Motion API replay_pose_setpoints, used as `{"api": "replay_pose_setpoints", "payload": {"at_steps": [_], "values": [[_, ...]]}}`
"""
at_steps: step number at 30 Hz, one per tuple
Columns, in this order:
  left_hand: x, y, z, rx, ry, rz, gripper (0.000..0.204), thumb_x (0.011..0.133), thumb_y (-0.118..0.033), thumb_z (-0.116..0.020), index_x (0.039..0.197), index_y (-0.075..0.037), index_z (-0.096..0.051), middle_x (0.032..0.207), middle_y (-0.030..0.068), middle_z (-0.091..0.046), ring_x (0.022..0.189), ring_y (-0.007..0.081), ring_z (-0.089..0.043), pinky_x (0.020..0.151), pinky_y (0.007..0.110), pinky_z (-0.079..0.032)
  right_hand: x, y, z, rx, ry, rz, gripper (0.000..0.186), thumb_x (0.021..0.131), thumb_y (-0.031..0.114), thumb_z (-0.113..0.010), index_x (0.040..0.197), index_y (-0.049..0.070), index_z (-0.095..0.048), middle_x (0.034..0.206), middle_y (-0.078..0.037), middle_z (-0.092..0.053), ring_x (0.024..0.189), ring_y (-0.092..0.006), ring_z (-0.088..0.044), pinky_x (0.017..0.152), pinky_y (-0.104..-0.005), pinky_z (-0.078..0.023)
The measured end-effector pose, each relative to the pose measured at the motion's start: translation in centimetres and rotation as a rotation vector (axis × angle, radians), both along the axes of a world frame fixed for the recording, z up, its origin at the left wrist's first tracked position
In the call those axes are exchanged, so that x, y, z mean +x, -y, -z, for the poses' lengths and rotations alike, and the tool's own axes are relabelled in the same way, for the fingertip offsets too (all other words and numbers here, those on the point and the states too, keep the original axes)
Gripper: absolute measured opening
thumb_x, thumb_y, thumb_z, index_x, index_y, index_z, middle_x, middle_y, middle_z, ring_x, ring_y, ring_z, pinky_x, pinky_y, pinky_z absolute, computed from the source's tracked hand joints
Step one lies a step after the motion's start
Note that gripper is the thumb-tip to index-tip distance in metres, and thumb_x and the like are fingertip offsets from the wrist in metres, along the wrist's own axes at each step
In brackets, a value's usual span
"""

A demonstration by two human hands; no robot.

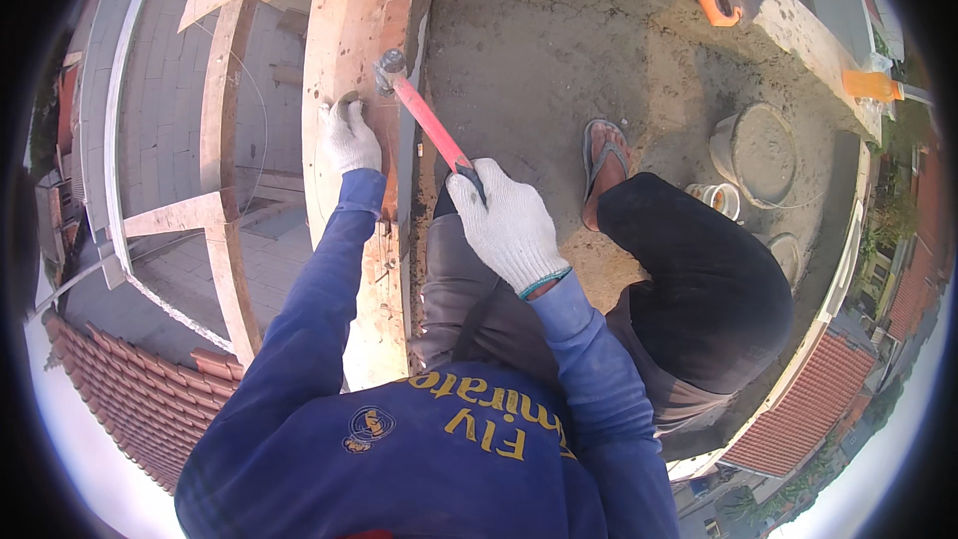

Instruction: The person scoops cement from a bucket using a trowel and applies it to a wooden frame on a rooftop. They repeatedly smooth and spread the cement along the frame's edge, occasionally retrieving tools from a nearby bucket.

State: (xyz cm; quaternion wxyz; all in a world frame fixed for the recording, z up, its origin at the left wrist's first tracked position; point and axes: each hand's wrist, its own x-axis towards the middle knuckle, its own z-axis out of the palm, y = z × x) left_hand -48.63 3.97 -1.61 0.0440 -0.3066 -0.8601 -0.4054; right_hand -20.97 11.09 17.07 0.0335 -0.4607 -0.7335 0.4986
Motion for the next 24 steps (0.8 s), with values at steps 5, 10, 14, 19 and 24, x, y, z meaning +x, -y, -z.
{"api": "replay_pose_setpoints", "payload": {"at_steps": [5,10,14,19,24], "values": [[0.7,-0.1,-1.0,0.023,0.012,0.008,0.021,0.1,-0.009,-0.07,0.119,-0.008,-0.079,0.119,0.0187,-0.078,0.124,0.043,-0.067,0.126,0.053,-0.039,-2.2,1.2,0.7,0.192,-0.047,-0.123,0.028,0.11,0.036,-0.064,0.111,0.008,-0.064,0.078,-0.025,-0.07,0.076,-0.0491,-0.071,0.062,-0.0565,-0.053],[-0.3,0.7,-0.1,-0.041,-0.138,0.058,0.012,0.098,-0.01,-0.073,0.109,-0.01,-0.078,0.109,0.0112,-0.079,0.115,0.0326,-0.071,0.129,0.059,-0.035,-5.0,0.9,-1.0,0.433,-0.026,-0.239,0.028,0.108,0.035,-0.068,0.102,0.008,-0.062,0.072,-0.021,-0.068,0.067,-0.0434,-0.071,0.057,-0.0516,-0.054],[0.2,0.4,-0.3,-0.021,-0.115,0.048,0.016,0.096,-0.01,-0.075,0.111,-0.011,-0.078,0.111,0.0106,-0.079,0.117,0.0319,-0.071,0.13,0.06,-0.034,-5.9,1.4,-0.7,0.513,0.0,-0.238,0.031,0.107,0.037,-0.069,0.1,0.008,-0.062,0.068,-0.019,-0.067,0.064,-0.0417,-0.071,0.057,-0.0509,-0.054],[0.3,0.1,-0.3,-0.071,-0.08,0.024,0.018,0.095,-0.01,-0.074,0.112,-0.012,-0.079,0.113,0.0097,-0.079,0.123,0.0319,-0.069,0.13,0.058,-0.036,-6.6,0.9,2.7,0.599,0.17,-0.294,0.035,0.108,0.041,-0.068,0.101,0.007,-0.064,0.066,-0.018,-0.067,0.062,-0.0422,-0.071,0.056,-0.0506,-0.054],[-0.1,0.6,-1.2,-0.074,-0.036,0.068,0.015,0.099,-0.015,-0.072,0.112,-0.013,-0.079,0.114,0.0103,-0.079,0.125,0.0341,-0.069,0.13,0.057,-0.037,-8.1,1.1,-4.3,0.558,-0.102,-0.196,0.025,0.105,0.029,-0.073,0.109,0.005,-0.067,0.073,-0.018,-0.072,0.067,-0.04,-0.075,0.061,-0.0453,-0.058]]}}
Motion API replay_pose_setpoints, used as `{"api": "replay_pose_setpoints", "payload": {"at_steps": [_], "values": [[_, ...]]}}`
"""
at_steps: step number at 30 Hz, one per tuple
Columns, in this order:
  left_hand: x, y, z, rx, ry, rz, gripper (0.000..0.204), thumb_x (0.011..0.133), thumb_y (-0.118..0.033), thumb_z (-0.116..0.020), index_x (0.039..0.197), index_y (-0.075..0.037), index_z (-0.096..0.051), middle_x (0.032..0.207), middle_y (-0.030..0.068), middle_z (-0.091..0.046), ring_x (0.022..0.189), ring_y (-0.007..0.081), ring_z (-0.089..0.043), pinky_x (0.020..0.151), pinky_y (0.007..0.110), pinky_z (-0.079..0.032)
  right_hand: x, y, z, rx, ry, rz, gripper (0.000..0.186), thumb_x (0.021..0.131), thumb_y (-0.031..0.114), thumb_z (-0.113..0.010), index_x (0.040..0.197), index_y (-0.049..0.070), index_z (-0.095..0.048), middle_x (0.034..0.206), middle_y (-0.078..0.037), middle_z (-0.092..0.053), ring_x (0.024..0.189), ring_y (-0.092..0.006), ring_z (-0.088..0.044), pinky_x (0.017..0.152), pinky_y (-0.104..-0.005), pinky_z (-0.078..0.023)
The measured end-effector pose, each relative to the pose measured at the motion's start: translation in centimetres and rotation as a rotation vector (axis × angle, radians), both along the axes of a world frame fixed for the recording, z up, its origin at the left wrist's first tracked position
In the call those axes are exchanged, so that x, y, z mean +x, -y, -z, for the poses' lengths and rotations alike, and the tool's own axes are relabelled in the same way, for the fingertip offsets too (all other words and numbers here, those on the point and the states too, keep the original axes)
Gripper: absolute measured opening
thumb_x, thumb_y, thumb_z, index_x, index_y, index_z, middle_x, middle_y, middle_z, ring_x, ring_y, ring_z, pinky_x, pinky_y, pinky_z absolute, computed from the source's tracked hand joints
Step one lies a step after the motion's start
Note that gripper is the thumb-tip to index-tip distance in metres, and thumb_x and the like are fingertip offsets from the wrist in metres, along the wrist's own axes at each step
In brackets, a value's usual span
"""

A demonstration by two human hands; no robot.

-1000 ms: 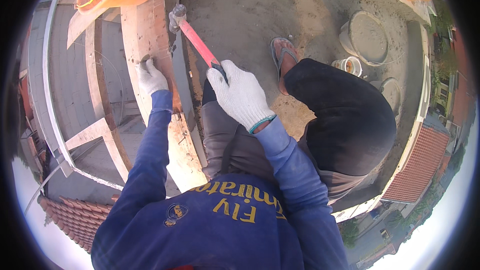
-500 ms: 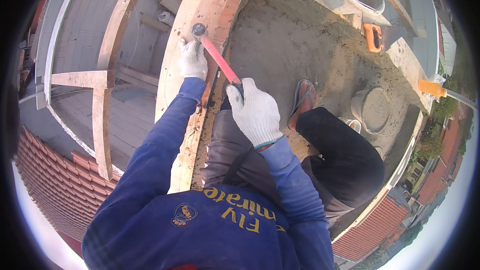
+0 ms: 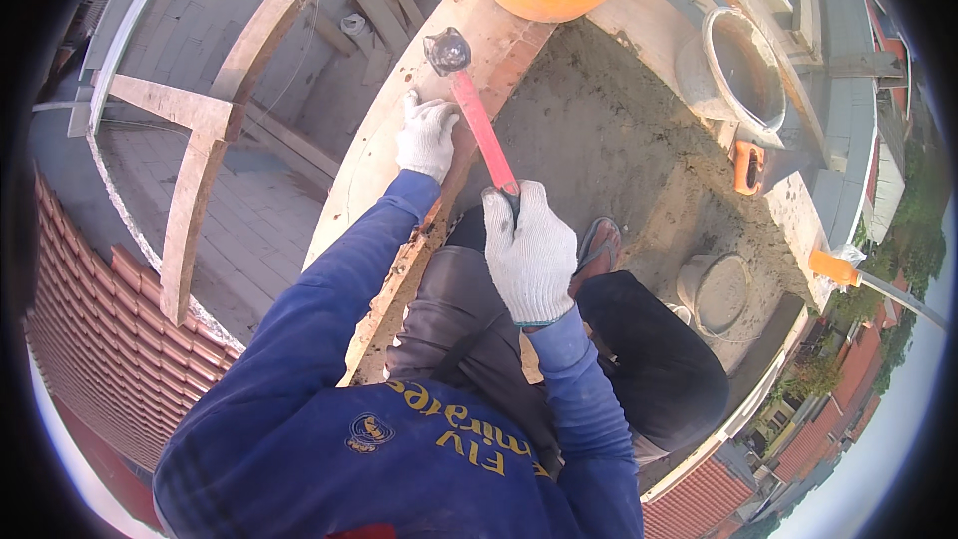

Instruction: The person scoops cement from a bucket using a trowel and applies it to a wooden frame on a rooftop. They repeatedly smooth and spread the cement along the frame's edge, occasionally retrieving tools from a nearby bucket.

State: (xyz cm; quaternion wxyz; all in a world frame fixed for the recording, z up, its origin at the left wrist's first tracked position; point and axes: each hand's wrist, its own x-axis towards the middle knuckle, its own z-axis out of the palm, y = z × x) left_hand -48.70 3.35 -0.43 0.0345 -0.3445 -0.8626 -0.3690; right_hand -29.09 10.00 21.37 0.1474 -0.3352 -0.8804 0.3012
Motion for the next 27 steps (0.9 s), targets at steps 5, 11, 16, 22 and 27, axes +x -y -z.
{"api": "replay_pose_setpoints", "payload": {"at_steps": [5,11,16,22,27], "values": [[0.4,-0.5,0.0,0.025,0.028,-0.024,0.017,0.098,-0.011,-0.07,0.114,-0.013,-0.078,0.115,0.0112,-0.078,0.128,0.0341,-0.067,0.13,0.057,-0.036,1.0,0.9,0.8,0.019,-0.189,0.041,0.024,0.1,0.022,-0.078,0.111,0.004,-0.067,0.076,-0.018,-0.073,0.07,-0.0395,-0.076,0.064,-0.0431,-0.059],[0.5,-0.5,-1.0,-0.123,0.072,0.047,0.02,0.096,-0.01,-0.07,0.114,-0.01,-0.078,0.127,0.014,-0.074,0.139,0.0384,-0.059,0.13,0.057,-0.034,1.4,0.5,5.6,-0.005,0.223,-0.033,0.03,0.108,0.036,-0.068,0.107,0.006,-0.067,0.069,-0.023,-0.067,0.067,-0.0456,-0.072,0.059,-0.0517,-0.054],[1.2,0.1,-3.0,-0.111,0.059,-0.023,0.028,0.096,-0.006,-0.065,0.121,-0.007,-0.076,0.148,0.0192,-0.064,0.149,0.0389,-0.051,0.129,0.056,-0.036,0.9,1.5,0.1,-0.153,-0.089,0.059,0.019,0.105,0.023,-0.071,0.111,0.005,-0.069,0.075,-0.02,-0.07,0.072,-0.0438,-0.074,0.062,-0.0419,-0.057],[1.4,-1.2,-1.1,0.269,0.216,-0.237,0.048,0.092,0.003,-0.058,0.139,-0.006,-0.066,0.153,0.0237,-0.059,0.147,0.0427,-0.053,0.125,0.049,-0.043,2.2,0.0,10.6,-0.017,0.277,0.047,0.033,0.107,0.04,-0.067,0.11,0.006,-0.069,0.073,-0.025,-0.07,0.072,-0.0492,-0.072,0.062,-0.056,-0.054],[0.7,0.5,0.1,0.206,0.11,-0.24,0.052,0.091,0.006,-0.057,0.14,-0.005,-0.065,0.152,0.0242,-0.06,0.146,0.0425,-0.055,0.123,0.048,-0.045,0.7,1.8,7.9,-0.134,-0.017,0.081,0.033,0.108,0.04,-0.065,0.11,0.007,-0.068,0.073,-0.026,-0.069,0.072,-0.0496,-0.072,0.062,-0.0568,-0.054]]}}
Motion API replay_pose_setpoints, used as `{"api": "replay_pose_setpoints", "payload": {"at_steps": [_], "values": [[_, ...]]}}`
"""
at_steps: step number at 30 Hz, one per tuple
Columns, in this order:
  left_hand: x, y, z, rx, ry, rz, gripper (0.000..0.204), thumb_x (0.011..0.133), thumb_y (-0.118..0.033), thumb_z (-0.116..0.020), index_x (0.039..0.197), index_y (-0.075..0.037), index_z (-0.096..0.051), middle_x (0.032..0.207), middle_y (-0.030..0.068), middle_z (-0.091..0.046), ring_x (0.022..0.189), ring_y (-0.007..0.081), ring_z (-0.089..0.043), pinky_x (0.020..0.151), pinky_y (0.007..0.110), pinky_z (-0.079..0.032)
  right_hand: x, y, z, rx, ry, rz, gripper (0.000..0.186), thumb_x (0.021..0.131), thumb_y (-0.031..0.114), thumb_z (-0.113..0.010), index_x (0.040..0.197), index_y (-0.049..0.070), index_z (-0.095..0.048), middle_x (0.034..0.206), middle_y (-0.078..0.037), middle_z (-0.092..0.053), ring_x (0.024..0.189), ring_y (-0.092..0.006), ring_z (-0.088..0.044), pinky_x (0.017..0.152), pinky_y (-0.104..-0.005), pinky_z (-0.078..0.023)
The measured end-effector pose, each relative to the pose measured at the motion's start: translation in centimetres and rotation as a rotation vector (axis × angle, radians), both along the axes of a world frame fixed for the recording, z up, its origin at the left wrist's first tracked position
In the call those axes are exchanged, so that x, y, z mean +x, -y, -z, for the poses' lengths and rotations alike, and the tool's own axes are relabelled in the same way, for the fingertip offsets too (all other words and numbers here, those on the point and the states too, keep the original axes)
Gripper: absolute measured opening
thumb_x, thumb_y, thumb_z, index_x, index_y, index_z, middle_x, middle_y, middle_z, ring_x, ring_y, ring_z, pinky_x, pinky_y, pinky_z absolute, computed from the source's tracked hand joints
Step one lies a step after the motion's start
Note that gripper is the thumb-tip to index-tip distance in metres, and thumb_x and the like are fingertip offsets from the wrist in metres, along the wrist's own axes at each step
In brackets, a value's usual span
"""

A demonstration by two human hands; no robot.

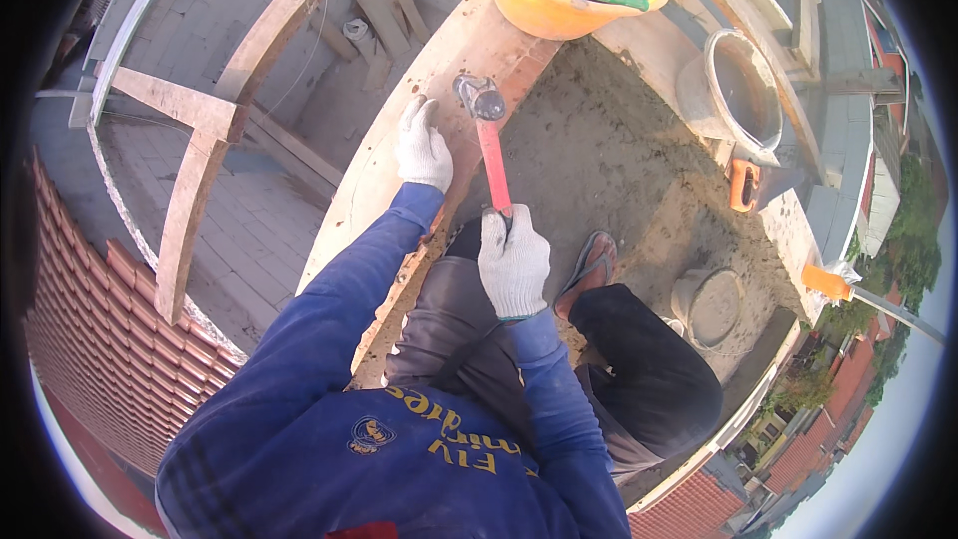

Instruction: The person scoops cement from a bucket using a trowel and applies it to a wooden frame on a rooftop. They repeatedly smooth and spread the cement along the frame's edge, occasionally retrieving tools from a nearby bucket.

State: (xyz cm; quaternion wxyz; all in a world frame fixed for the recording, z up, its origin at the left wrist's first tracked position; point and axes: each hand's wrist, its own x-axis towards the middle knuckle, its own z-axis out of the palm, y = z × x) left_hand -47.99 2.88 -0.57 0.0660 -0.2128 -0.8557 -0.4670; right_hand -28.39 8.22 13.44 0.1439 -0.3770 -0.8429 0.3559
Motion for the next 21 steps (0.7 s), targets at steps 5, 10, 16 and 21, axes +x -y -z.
{"api": "replay_pose_setpoints", "payload": {"at_steps": [5,10,16,21], "values": [[0.4,-0.6,0.0,0.017,0.005,0.007,0.052,0.09,0.008,-0.057,0.14,-0.003,-0.065,0.151,0.0244,-0.06,0.146,0.0425,-0.055,0.124,0.048,-0.044,1.1,-0.7,4.2,0.062,0.315,-0.057,0.035,0.109,0.041,-0.063,0.106,0.007,-0.068,0.073,-0.027,-0.069,0.072,-0.0491,-0.072,0.062,-0.0574,-0.053],[0.1,-0.8,0.5,0.03,0.009,0.036,0.045,0.093,0.001,-0.061,0.137,-0.002,-0.067,0.149,0.0246,-0.062,0.146,0.0463,-0.053,0.125,0.053,-0.042,-0.1,-4.2,-6.1,0.094,0.071,-0.093,0.03,0.11,0.036,-0.064,0.109,0.007,-0.067,0.072,-0.026,-0.067,0.072,-0.0489,-0.072,0.062,-0.0563,-0.053],[1.1,-1.1,-2.2,-0.167,-0.097,0.156,0.025,0.098,-0.022,-0.073,0.114,-0.005,-0.078,0.141,0.0205,-0.066,0.145,0.0531,-0.049,0.122,0.056,-0.043,-5.7,-18.1,-20.9,0.727,0.006,-0.051,0.026,0.109,0.034,-0.065,0.107,0.008,-0.066,0.082,-0.019,-0.072,0.076,-0.0416,-0.073,0.065,-0.048,-0.056],[0.3,-1.4,-1.3,-0.143,-0.129,0.107,0.021,0.098,-0.026,-0.075,0.103,-0.007,-0.082,0.137,0.0146,-0.069,0.144,0.0531,-0.05,0.12,0.056,-0.045,-14.6,-29.3,-25.0,1.057,0.328,-0.367,0.027,0.099,0.035,-0.074,0.116,0.013,-0.074,0.102,-0.014,-0.078,0.099,-0.0353,-0.077,0.084,-0.0508,-0.061]]}}
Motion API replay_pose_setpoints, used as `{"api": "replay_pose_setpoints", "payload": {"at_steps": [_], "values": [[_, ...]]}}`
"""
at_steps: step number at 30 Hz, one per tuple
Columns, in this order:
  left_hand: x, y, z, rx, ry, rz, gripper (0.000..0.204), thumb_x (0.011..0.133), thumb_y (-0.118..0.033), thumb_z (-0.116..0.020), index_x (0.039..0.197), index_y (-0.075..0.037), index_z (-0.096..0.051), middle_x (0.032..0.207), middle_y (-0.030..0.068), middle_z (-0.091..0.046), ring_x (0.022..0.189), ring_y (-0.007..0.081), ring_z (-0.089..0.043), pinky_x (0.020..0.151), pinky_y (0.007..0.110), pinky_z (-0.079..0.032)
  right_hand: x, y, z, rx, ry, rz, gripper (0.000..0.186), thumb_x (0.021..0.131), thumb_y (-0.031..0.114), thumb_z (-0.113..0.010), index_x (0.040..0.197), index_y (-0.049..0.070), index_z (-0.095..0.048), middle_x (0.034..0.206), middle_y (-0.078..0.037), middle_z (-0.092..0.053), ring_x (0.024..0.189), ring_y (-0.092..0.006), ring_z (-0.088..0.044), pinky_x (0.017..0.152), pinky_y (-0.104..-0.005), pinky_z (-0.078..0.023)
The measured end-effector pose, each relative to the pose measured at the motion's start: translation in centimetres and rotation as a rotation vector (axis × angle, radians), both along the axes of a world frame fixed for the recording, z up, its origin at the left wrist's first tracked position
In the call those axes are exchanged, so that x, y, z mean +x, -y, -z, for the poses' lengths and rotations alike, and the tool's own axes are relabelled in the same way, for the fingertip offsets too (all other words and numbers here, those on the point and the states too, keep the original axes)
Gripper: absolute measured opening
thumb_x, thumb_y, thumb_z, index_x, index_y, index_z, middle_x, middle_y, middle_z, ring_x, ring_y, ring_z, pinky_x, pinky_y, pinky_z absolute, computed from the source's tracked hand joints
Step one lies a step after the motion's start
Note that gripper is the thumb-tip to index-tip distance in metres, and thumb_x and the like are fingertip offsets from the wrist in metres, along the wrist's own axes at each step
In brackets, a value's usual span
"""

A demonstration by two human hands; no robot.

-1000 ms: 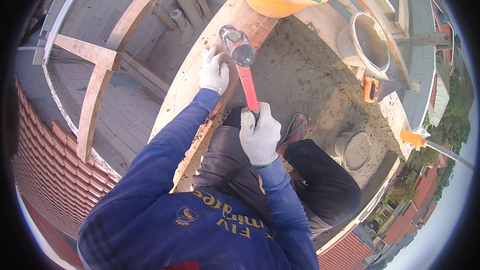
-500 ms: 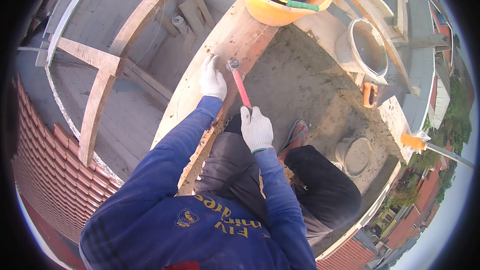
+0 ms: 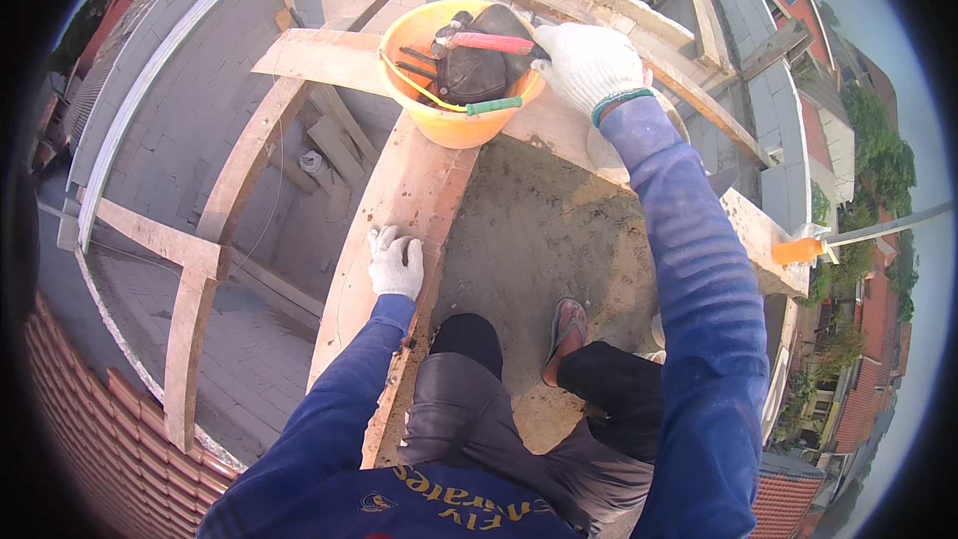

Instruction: The person scoops cement from a bucket using a trowel and applies it to a wooden frame on a rooftop. They repeatedly smooth and spread the cement along the frame's edge, occasionally retrieving tools from a nearby bucket.

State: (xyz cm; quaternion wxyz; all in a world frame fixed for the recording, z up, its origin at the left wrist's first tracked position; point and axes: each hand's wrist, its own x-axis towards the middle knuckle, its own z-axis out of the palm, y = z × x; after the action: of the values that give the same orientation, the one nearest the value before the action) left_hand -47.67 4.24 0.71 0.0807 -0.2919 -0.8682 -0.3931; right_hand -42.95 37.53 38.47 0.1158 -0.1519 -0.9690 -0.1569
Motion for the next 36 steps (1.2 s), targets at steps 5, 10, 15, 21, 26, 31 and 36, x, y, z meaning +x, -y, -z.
{"api": "replay_pose_setpoints", "payload": {"at_steps": [5,10,15,21,26,31,36], "values": [[-0.3,0.3,0.0,-0.04,0.018,0.008,0.02,0.099,-0.025,-0.075,0.102,-0.006,-0.082,0.135,0.0156,-0.071,0.143,0.0523,-0.052,0.119,0.055,-0.046,-8.8,-1.9,2.3,0.157,0.495,-0.151,0.031,0.089,0.028,-0.085,0.118,0.02,-0.078,0.102,-0.007,-0.08,0.101,-0.0307,-0.079,0.087,-0.0505,-0.061],[-0.2,0.1,0.2,-0.031,-0.005,0.015,0.018,0.099,-0.022,-0.076,0.1,-0.006,-0.081,0.133,0.0147,-0.072,0.142,0.0512,-0.053,0.117,0.054,-0.048,-10.6,-4.1,6.9,0.259,0.224,-0.08,0.036,0.094,0.037,-0.081,0.128,0.026,-0.076,0.117,-0.006,-0.077,0.117,-0.0305,-0.073,0.096,-0.053,-0.056],[0.3,-0.6,0.6,-0.011,-0.007,0.036,0.021,0.1,-0.024,-0.074,0.099,-0.005,-0.081,0.132,0.0149,-0.073,0.141,0.0504,-0.054,0.12,0.055,-0.046,1.6,-0.8,-1.3,-0.442,-0.366,-0.07,0.026,0.092,0.031,-0.083,0.103,0.007,-0.08,0.094,-0.012,-0.08,0.083,-0.027,-0.074,0.074,-0.0443,-0.061],[-1.7,0.2,1.1,-0.185,-0.051,0.011,0.032,0.105,-0.026,-0.067,0.109,0.001,-0.083,0.136,0.0181,-0.073,0.145,0.0459,-0.052,0.127,0.053,-0.039,34.8,7.5,-6.6,-0.232,-0.121,0.418,0.045,0.105,0.039,-0.071,0.137,0.008,-0.068,0.123,-0.016,-0.072,0.115,-0.0345,-0.072,0.099,-0.0439,-0.058],[-0.6,-1.1,2.8,-0.241,-0.081,0.069,0.044,0.109,-0.036,-0.059,0.118,0.002,-0.082,0.142,0.0169,-0.072,0.145,0.0427,-0.053,0.125,0.049,-0.041,61.4,27.2,-5.6,-0.455,-0.298,1.238,0.04,0.107,0.028,-0.062,0.138,0.004,-0.07,0.117,-0.018,-0.078,0.112,-0.0284,-0.078,0.101,-0.0386,-0.058],[-2.5,0.2,2.5,-0.375,-0.187,0.068,0.05,0.112,-0.039,-0.054,0.125,0.003,-0.079,0.14,0.018,-0.074,0.14,0.04,-0.058,0.119,0.046,-0.046,69.8,34.6,-0.4,-0.644,-0.185,1.516,0.045,0.108,0.039,-0.06,0.136,0.005,-0.072,0.12,-0.019,-0.079,0.115,-0.0334,-0.075,0.098,-0.0445,-0.057],[-2.7,-0.5,3.9,-0.342,-0.185,0.055,0.051,0.112,-0.041,-0.054,0.128,0.001,-0.078,0.134,0.0195,-0.076,0.122,0.0376,-0.072,0.108,0.045,-0.055,72.6,31.8,9.3,-0.68,-0.013,1.472,0.043,0.104,0.042,-0.067,0.131,0.009,-0.074,0.108,-0.018,-0.077,0.109,-0.0354,-0.075,0.097,-0.0472,-0.057]]}}
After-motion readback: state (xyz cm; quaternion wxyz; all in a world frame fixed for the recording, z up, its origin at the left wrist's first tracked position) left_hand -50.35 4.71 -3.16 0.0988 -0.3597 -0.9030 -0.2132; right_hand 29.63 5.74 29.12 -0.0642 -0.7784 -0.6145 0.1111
